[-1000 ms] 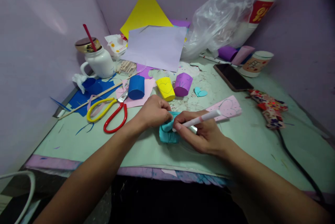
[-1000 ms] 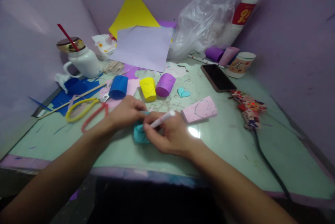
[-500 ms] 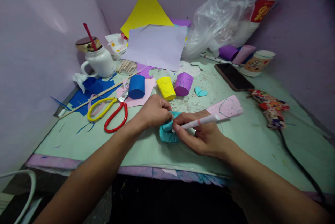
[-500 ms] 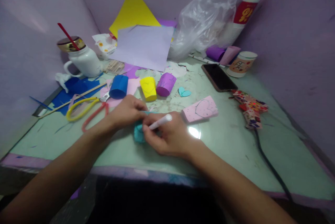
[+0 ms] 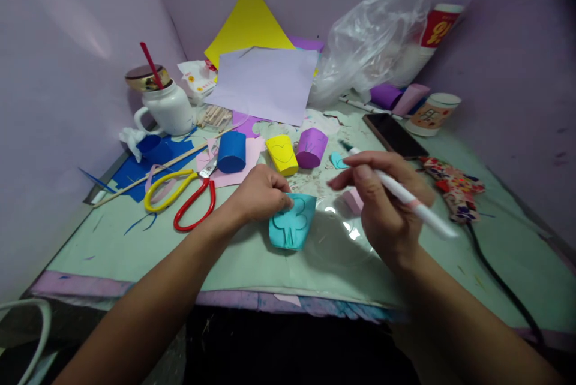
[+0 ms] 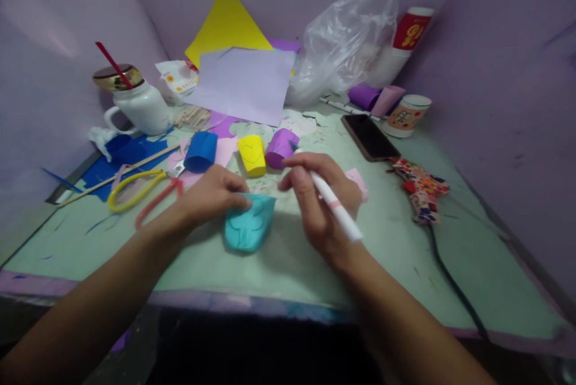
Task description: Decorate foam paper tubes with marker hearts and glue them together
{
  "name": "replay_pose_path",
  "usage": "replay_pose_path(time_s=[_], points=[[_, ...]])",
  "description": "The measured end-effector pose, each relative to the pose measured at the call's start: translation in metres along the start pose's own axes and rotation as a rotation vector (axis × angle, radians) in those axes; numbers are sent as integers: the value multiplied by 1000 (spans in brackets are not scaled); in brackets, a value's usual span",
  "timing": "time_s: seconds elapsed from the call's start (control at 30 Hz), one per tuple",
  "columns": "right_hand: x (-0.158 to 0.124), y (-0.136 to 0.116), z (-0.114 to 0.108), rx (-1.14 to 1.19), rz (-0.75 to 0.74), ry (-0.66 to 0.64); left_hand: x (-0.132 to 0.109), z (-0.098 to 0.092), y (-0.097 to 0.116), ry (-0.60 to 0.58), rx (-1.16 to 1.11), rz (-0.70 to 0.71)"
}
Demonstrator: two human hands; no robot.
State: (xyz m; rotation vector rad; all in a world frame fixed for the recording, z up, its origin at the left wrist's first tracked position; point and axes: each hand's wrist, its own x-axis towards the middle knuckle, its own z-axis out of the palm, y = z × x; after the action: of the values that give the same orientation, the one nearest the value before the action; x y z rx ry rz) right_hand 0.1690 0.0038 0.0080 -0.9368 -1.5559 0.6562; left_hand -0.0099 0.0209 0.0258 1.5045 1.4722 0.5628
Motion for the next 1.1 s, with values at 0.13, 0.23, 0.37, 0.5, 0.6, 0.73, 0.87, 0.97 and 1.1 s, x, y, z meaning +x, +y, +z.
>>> replay_pose_path(time_s=[0.13,0.23,0.37,0.5,0.6,0.73,0.87,0.97,1.1], points=[[5,6,6,194,256,-177,-5,-6,3,50,-26,61],[2,11,12,253,496,-376,-9,-9,6,86,-34,87],[-4,17,18,235,588,-405,-10,-6,6,121,-54,109],[-7,21,21,254,556,-380,-9,-3,4,132,-100,101],[-7,23,21,258,521,-363,-9,-2,5,145,-116,73],[-7,23,21,251,492,-361,-10,-2,6,150,-133,61],[-7,23,19,202,456,-371,-10,-1,7,145,-143,46],[-8,22,19,148,422,-371,-10,-1,6,143,-151,52],[-7,16,19,106,431,-375,-10,-1,6,140,-161,74]])
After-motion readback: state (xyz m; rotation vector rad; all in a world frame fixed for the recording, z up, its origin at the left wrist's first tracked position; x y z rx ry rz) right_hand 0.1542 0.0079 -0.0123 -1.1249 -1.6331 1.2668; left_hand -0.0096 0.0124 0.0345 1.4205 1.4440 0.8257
